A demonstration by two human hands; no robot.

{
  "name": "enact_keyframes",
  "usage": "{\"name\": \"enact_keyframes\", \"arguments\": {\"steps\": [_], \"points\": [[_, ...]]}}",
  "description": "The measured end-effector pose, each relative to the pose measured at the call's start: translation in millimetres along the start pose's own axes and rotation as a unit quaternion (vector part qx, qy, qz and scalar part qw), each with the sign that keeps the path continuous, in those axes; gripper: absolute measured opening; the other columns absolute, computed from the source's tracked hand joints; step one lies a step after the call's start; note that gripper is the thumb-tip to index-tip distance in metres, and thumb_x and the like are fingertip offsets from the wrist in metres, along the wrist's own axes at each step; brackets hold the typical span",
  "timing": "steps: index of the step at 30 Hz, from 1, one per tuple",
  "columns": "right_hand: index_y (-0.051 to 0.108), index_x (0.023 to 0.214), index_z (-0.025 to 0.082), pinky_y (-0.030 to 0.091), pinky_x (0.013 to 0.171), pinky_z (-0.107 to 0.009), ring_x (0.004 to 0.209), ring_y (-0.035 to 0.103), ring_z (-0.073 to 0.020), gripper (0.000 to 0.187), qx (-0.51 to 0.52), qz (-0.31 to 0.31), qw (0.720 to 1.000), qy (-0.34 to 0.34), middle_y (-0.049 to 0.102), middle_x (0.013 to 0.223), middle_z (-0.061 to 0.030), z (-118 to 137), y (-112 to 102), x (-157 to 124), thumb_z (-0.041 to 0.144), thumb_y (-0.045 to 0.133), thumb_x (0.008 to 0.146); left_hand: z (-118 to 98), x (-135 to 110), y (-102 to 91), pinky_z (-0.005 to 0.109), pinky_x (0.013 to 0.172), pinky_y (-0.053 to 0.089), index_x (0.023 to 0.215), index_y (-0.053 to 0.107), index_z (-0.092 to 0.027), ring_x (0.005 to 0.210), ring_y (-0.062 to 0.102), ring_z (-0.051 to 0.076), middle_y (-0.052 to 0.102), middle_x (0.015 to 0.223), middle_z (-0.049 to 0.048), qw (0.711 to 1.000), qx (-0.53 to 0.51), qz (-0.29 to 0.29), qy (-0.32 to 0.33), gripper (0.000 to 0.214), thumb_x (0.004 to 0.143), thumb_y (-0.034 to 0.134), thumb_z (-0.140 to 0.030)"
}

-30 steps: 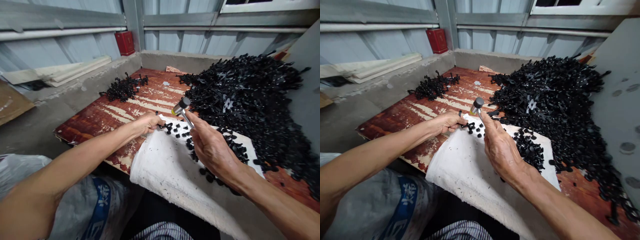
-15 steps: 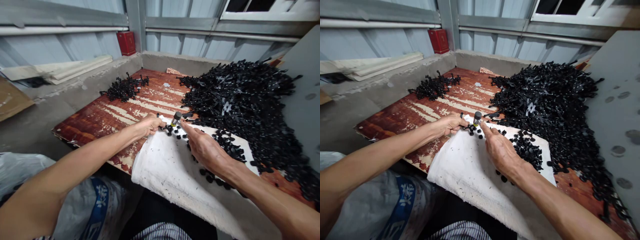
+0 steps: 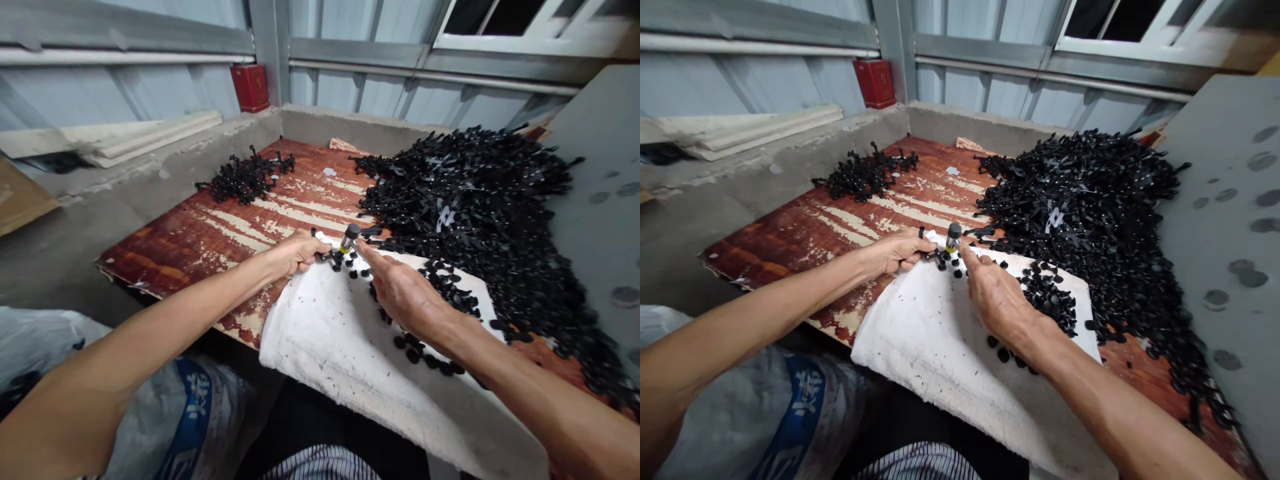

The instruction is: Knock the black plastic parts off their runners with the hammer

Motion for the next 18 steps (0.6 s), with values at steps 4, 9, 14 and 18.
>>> {"name": "enact_keyframes", "arguments": {"steps": [4, 9, 14, 18], "points": [[0.055, 0.135, 0.020, 0.035, 0.040, -0.024, 0.042, 0.037, -0.0115, 0.053, -0.012, -0.003, 0.999, 0.032, 0.046, 0.054, 0.0036, 13, -17, -17, 0.020, 0.049, 0.082, -4, -7, -3.2, 0.016, 0.033, 0.014, 0.070, 0.049, -0.015, 0.032, 0.030, 0.000, 0.054, 0.058, -0.0032, 0.998, -0.010, 0.044, 0.039, 0.020, 0.090, 0.048, -0.015], [0.047, 0.138, 0.031, 0.035, 0.031, -0.020, 0.040, 0.039, -0.0085, 0.051, 0.225, -0.053, 0.950, 0.209, 0.053, 0.069, 0.0035, 3, -19, -75, 0.042, 0.053, 0.089, 4, -35, 7.2, 0.016, 0.035, 0.016, 0.073, 0.047, -0.016, 0.034, 0.034, 0.001, 0.058, 0.058, -0.0015, 0.987, 0.071, 0.110, 0.092, 0.016, 0.089, 0.051, -0.014], [0.046, 0.138, 0.034, 0.038, 0.031, -0.018, 0.045, 0.040, -0.0082, 0.061, 0.373, -0.060, 0.868, 0.323, 0.053, 0.073, 0.0039, -14, 3, -122, 0.051, 0.064, 0.082, 10, -47, 28.6, 0.017, 0.037, 0.017, 0.061, 0.045, -0.016, 0.037, 0.031, 0.001, 0.054, 0.052, -0.0040, 0.957, 0.174, 0.173, 0.156, 0.027, 0.087, 0.052, -0.021], [0.045, 0.137, 0.036, 0.039, 0.032, -0.017, 0.045, 0.040, -0.0073, 0.060, 0.430, -0.076, 0.837, 0.331, 0.052, 0.073, 0.0049, -21, 10, -133, 0.049, 0.066, 0.082, 8, -44, 34.7, 0.018, 0.038, 0.017, 0.059, 0.046, -0.016, 0.037, 0.028, 0.003, 0.037, 0.043, -0.0089, 0.955, 0.195, 0.161, 0.154, 0.030, 0.088, 0.049, -0.022]]}}
Point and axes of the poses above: each hand's wrist, its own x-axis towards the middle knuckle, its own y-axis out of the palm, z = x × y, the point moved 4 cm from there along x, towards the middle knuckle
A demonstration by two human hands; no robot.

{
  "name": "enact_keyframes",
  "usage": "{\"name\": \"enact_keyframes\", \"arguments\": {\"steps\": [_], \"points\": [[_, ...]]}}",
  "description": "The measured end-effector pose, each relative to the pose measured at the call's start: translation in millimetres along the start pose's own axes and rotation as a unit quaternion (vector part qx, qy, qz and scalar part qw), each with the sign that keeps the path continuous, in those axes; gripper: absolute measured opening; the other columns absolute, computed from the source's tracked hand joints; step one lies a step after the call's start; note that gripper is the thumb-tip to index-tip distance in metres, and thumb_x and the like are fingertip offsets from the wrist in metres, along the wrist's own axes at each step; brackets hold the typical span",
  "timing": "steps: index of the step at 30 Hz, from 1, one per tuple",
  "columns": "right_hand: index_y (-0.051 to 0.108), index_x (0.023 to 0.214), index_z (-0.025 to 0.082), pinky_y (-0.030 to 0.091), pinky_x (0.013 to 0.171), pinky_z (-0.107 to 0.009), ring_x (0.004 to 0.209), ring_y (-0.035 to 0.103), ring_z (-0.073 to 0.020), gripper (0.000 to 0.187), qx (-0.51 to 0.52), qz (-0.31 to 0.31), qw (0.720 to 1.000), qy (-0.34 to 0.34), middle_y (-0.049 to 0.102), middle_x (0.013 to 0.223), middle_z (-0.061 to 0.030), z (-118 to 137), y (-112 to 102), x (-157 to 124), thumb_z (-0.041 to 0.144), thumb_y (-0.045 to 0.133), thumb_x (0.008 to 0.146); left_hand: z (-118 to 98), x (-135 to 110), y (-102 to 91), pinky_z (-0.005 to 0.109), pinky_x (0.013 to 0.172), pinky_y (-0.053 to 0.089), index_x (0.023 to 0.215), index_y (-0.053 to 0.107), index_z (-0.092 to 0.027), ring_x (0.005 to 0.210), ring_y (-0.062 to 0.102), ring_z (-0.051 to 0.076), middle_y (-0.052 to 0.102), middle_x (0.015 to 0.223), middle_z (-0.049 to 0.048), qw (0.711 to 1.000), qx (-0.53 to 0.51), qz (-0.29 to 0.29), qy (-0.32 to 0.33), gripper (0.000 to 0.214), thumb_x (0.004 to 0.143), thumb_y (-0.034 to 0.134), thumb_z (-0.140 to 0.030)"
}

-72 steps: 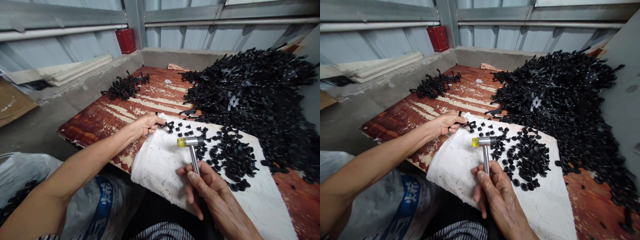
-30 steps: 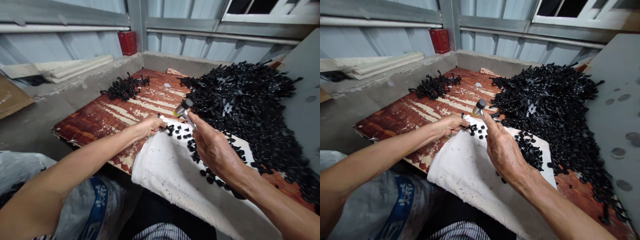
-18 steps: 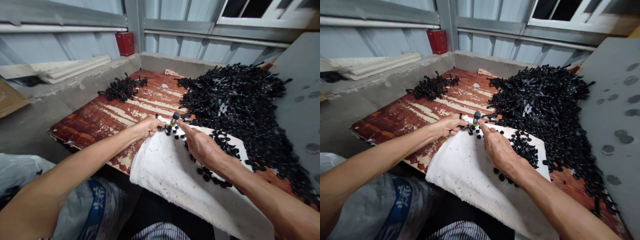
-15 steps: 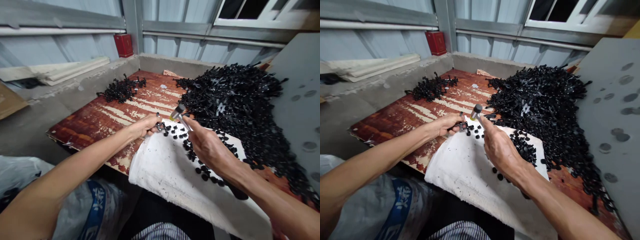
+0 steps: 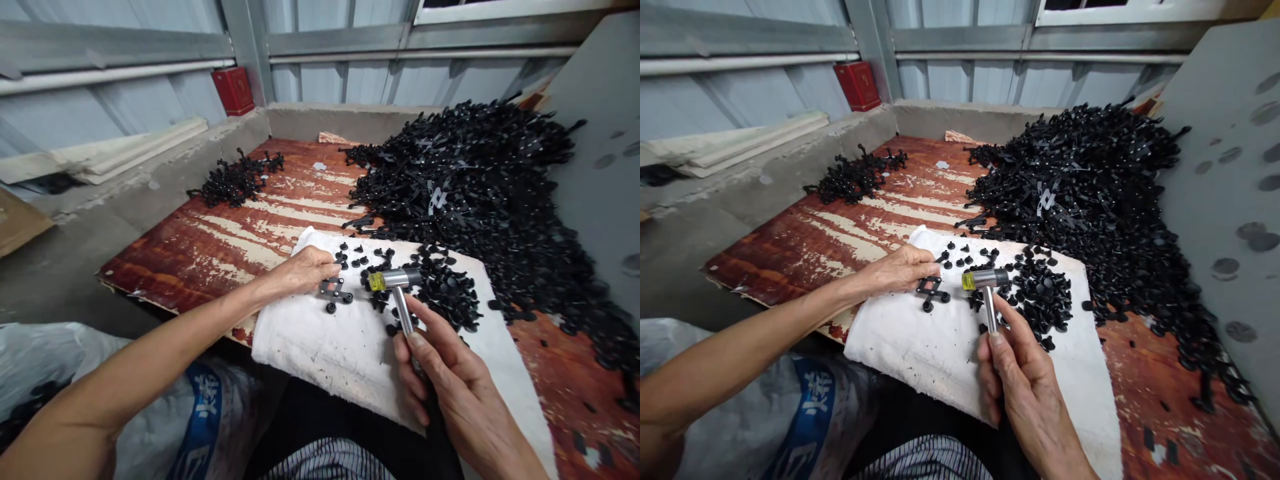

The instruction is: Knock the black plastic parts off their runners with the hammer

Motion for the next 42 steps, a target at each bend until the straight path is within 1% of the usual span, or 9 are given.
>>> {"name": "enact_keyframes", "arguments": {"steps": [3, 12, 16, 32, 36, 38, 39, 41, 42], "points": [[0.045, 0.136, 0.036, 0.039, 0.032, -0.017, 0.044, 0.040, -0.0067, 0.058, 0.023, 0.003, 1.000, 0.001, 0.053, 0.073, 0.0050, -2, -2, 2, 0.047, 0.067, 0.083, 0, 2, -0.3, 0.019, 0.039, 0.017, 0.061, 0.050, -0.016, 0.037, 0.027, 0.004, 0.035, 0.043, -0.0087, 1.000, 0.017, -0.004, -0.015, 0.029, 0.088, 0.048, -0.025], [0.046, 0.135, 0.032, 0.036, 0.029, -0.017, 0.041, 0.038, -0.0069, 0.066, 0.032, -0.005, 0.999, -0.003, 0.053, 0.069, 0.0053, 1, 1, 2, 0.049, 0.072, 0.076, 18, 10, -2.2, 0.019, 0.036, 0.016, 0.073, 0.056, -0.015, 0.035, 0.027, 0.003, 0.047, 0.052, -0.0052, 1.000, 0.009, 0.010, -0.014, 0.028, 0.088, 0.050, -0.038], [0.047, 0.134, 0.032, 0.037, 0.029, -0.017, 0.042, 0.037, -0.0069, 0.065, 0.034, -0.001, 0.999, -0.013, 0.053, 0.069, 0.0050, 2, 1, 2, 0.050, 0.071, 0.076, 18, 10, -2.2, 0.018, 0.035, 0.015, 0.075, 0.057, -0.015, 0.035, 0.027, 0.002, 0.051, 0.055, -0.0037, 1.000, -0.008, 0.004, -0.018, 0.026, 0.088, 0.050, -0.037], [0.047, 0.135, 0.034, 0.037, 0.030, -0.017, 0.043, 0.039, -0.0073, 0.057, 0.020, -0.001, 0.999, -0.027, 0.053, 0.070, 0.0041, -2, 0, 2, 0.048, 0.066, 0.082, 9, 10, -1.1, 0.020, 0.039, 0.017, 0.060, 0.051, -0.016, 0.037, 0.026, 0.005, 0.036, 0.044, -0.0066, 0.998, 0.054, -0.013, -0.023, 0.031, 0.086, 0.049, -0.034], [0.046, 0.138, 0.031, 0.036, 0.029, -0.020, 0.042, 0.039, -0.0091, 0.063, -0.057, 0.000, 0.998, -0.012, 0.053, 0.069, 0.0031, 4, -2, 2, 0.053, 0.063, 0.082, 5, 13, -4.7, 0.022, 0.041, 0.019, 0.055, 0.051, -0.017, 0.040, 0.028, 0.006, 0.036, 0.045, -0.0057, 0.992, 0.121, -0.028, -0.004, 0.031, 0.082, 0.050, -0.031], [0.050, 0.137, 0.028, 0.043, 0.035, -0.024, 0.044, 0.044, -0.0115, 0.056, -0.170, 0.005, 0.984, -0.060, 0.057, 0.070, 0.0001, 16, -4, 4, 0.049, 0.058, 0.086, 3, 14, -5.3, 0.023, 0.042, 0.019, 0.053, 0.051, -0.017, 0.041, 0.030, 0.006, 0.037, 0.045, -0.0052, 0.988, 0.154, -0.026, 0.007, 0.031, 0.081, 0.050, -0.030], [0.053, 0.136, 0.027, 0.048, 0.042, -0.028, 0.048, 0.049, -0.0135, 0.051, -0.238, 0.008, 0.965, -0.112, 0.060, 0.073, -0.0023, 24, -3, 6, 0.045, 0.055, 0.088, 1, 14, -5.5, 0.023, 0.043, 0.020, 0.052, 0.051, -0.017, 0.041, 0.030, 0.006, 0.038, 0.045, -0.0049, 0.986, 0.166, -0.028, 0.010, 0.031, 0.081, 0.050, -0.030], [0.055, 0.136, 0.024, 0.056, 0.063, -0.037, 0.065, 0.060, -0.0195, 0.047, -0.363, 0.019, 0.902, -0.233, 0.065, 0.083, -0.0077, 42, 1, 11, 0.035, 0.049, 0.091, 0, 14, -6.2, 0.024, 0.044, 0.020, 0.052, 0.051, -0.017, 0.042, 0.031, 0.007, 0.038, 0.045, -0.0046, 0.983, 0.179, -0.036, 0.008, 0.031, 0.080, 0.050, -0.030], [0.053, 0.138, 0.022, 0.055, 0.073, -0.042, 0.074, 0.063, -0.0225, 0.048, -0.409, 0.026, 0.865, -0.288, 0.066, 0.088, -0.0100, 49, 5, 15, 0.030, 0.046, 0.091, 0, 14, -6.6, 0.024, 0.044, 0.020, 0.052, 0.051, -0.017, 0.043, 0.032, 0.007, 0.039, 0.045, -0.0044, 0.983, 0.181, -0.041, 0.006, 0.031, 0.080, 0.050, -0.030]]}}
Point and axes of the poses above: each hand's wrist, its own x-axis towards the middle knuckle, its own y-axis out of the palm, z = x × y, the point moved 4 cm from there along x, towards the middle knuckle
